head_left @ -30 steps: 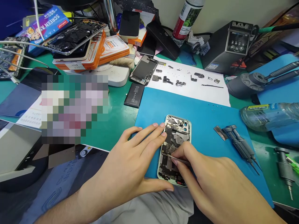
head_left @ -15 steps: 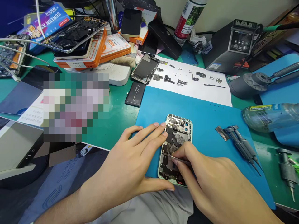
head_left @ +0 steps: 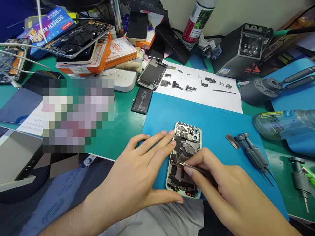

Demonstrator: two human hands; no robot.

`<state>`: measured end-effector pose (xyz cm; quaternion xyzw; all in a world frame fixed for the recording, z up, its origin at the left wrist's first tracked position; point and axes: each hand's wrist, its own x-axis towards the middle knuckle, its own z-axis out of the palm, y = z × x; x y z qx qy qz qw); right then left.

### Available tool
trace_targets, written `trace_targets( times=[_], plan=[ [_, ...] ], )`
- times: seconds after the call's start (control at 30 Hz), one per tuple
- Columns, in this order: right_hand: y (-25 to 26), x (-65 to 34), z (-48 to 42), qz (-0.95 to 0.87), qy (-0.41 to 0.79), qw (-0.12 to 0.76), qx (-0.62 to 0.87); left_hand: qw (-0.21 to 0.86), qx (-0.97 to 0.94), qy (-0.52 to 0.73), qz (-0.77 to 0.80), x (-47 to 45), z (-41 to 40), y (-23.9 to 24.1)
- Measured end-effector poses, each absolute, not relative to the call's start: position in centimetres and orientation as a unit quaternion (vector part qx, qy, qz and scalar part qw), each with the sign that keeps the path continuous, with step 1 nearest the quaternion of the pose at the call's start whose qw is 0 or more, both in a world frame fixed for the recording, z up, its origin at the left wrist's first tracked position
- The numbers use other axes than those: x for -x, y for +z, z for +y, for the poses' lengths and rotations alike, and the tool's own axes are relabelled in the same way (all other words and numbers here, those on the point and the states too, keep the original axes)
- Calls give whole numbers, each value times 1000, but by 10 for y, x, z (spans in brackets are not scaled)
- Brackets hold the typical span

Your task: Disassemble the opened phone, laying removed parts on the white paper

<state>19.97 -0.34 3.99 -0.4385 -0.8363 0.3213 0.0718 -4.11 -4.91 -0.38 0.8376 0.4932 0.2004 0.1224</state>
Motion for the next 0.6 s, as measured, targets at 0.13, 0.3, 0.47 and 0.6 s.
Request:
trace_targets(
  times=[0.13, 0.3, 0.47, 0.6],
  plan=[
    [36, -211, -4, -745, 370, 165, 530, 123, -831, 205, 502, 40, -49, -5],
    [20, -231, -12, -690, 266, 284, 611, 144, -823, 220, 504, 41, -50, -3],
    [13, -243, -19, -698, 223, 268, 625, 196, -807, 216, 513, 51, -63, 7],
    [11, -246, -19, -702, 195, 306, 613, 122, -806, 220, 536, 37, -70, 11]
  ],
)
